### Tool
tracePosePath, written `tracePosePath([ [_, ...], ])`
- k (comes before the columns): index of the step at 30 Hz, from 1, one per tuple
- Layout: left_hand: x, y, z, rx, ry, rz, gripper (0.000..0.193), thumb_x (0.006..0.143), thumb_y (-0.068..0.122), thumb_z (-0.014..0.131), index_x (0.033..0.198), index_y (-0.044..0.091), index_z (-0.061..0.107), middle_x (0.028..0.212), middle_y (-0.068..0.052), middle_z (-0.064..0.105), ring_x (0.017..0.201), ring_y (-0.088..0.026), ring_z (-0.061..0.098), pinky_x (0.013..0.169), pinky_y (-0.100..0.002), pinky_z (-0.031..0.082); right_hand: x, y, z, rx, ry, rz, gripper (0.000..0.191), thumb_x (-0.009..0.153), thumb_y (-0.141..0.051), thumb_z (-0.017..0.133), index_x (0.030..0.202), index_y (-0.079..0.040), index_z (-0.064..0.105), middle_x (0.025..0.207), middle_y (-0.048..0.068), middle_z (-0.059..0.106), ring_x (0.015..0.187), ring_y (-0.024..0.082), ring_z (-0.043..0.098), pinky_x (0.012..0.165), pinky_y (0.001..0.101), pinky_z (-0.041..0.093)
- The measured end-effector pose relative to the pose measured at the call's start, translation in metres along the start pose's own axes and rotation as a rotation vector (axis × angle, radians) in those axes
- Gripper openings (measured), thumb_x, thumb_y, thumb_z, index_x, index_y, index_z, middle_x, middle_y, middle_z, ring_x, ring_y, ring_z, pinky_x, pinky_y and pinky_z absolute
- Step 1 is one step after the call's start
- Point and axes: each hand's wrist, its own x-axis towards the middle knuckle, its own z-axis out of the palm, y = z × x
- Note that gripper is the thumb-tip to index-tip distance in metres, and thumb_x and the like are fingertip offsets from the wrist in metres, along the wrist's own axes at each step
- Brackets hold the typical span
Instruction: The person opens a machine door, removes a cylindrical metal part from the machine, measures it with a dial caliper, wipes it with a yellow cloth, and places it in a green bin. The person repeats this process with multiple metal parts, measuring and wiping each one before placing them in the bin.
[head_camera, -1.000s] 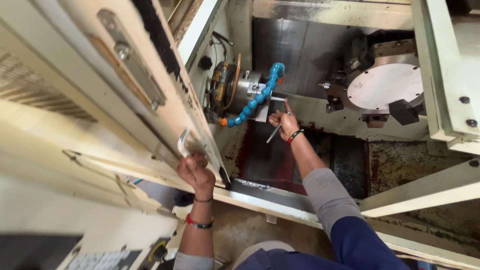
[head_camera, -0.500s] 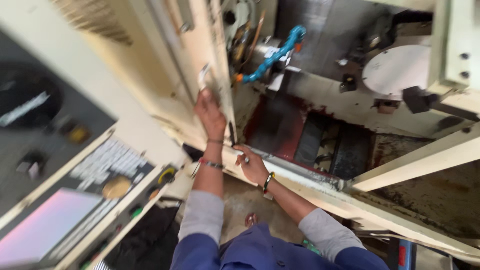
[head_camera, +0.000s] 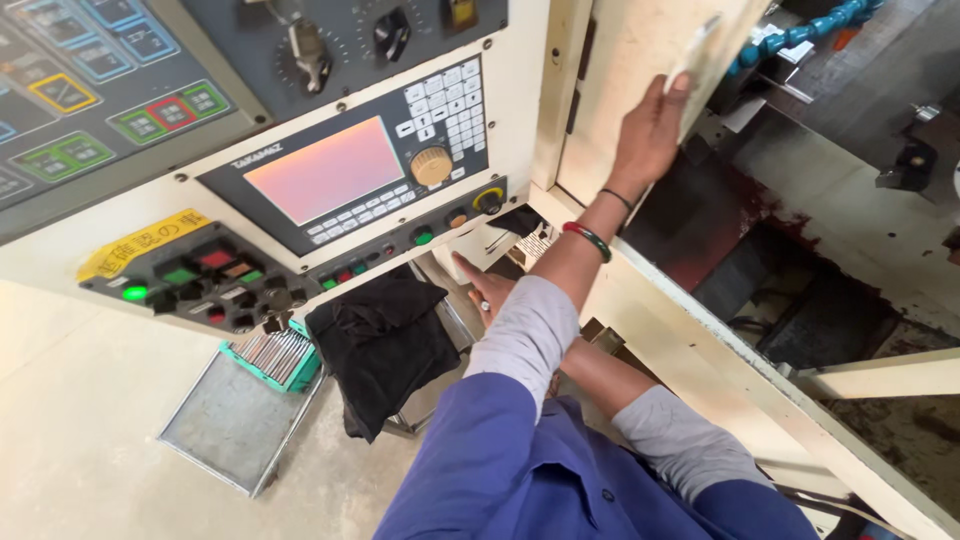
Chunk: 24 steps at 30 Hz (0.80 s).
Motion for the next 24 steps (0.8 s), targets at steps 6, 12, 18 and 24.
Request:
tracePosePath([
  [6,-0.025,0.000,0.025,-0.036,-0.086,-0.004,0.091,0.098,0.072,0.039,0.144,-0.006,0.053,0.100,-0.025,0.075,0.102,-0.035,0.073,0.094,-0.037,0.053,0.014,-0.040,0.004,0.004,0.045,-0.079,0.083,0.096,-0.007,0.057,0.164,-0.029,0.015,0.090,0.017,0.068,0.072,0.035,0.066,0.066,0.0480,0.052],
  [12,-0.049,-0.009,0.058,-0.030,-0.249,-0.037,0.070,0.108,0.061,0.040,0.131,0.000,0.065,0.085,-0.025,0.071,0.085,-0.037,0.070,0.081,-0.040,0.056,0.025,-0.065,-0.017,-0.323,-0.132,0.054,0.097,0.086,-0.005,0.061,0.165,-0.026,0.008,0.099,0.019,0.064,0.068,0.036,0.068,0.059,0.0461,0.056],
  [18,-0.072,-0.017,0.110,-0.145,-0.204,0.075,0.066,0.105,0.051,0.048,0.140,-0.004,0.055,0.097,-0.022,0.075,0.090,-0.027,0.072,0.085,-0.038,0.055,-0.001,-0.047,-0.027,-0.102,0.115,-0.026,0.090,0.081,-0.005,0.060,0.161,-0.033,0.030,0.096,0.010,0.072,0.078,0.033,0.071,0.065,0.0454,0.057],
  [24,-0.108,-0.013,0.145,-0.234,-0.309,0.037,0.060,0.105,0.050,0.047,0.129,-0.004,0.060,0.081,-0.008,0.065,0.073,-0.014,0.055,0.066,-0.032,0.050,-0.114,0.061,-0.038,0.090,0.453,0.290,0.048,0.092,-0.014,0.059,0.139,-0.023,0.053,0.113,0.012,0.072,0.095,0.034,0.070,0.079,0.0435,0.056],
])
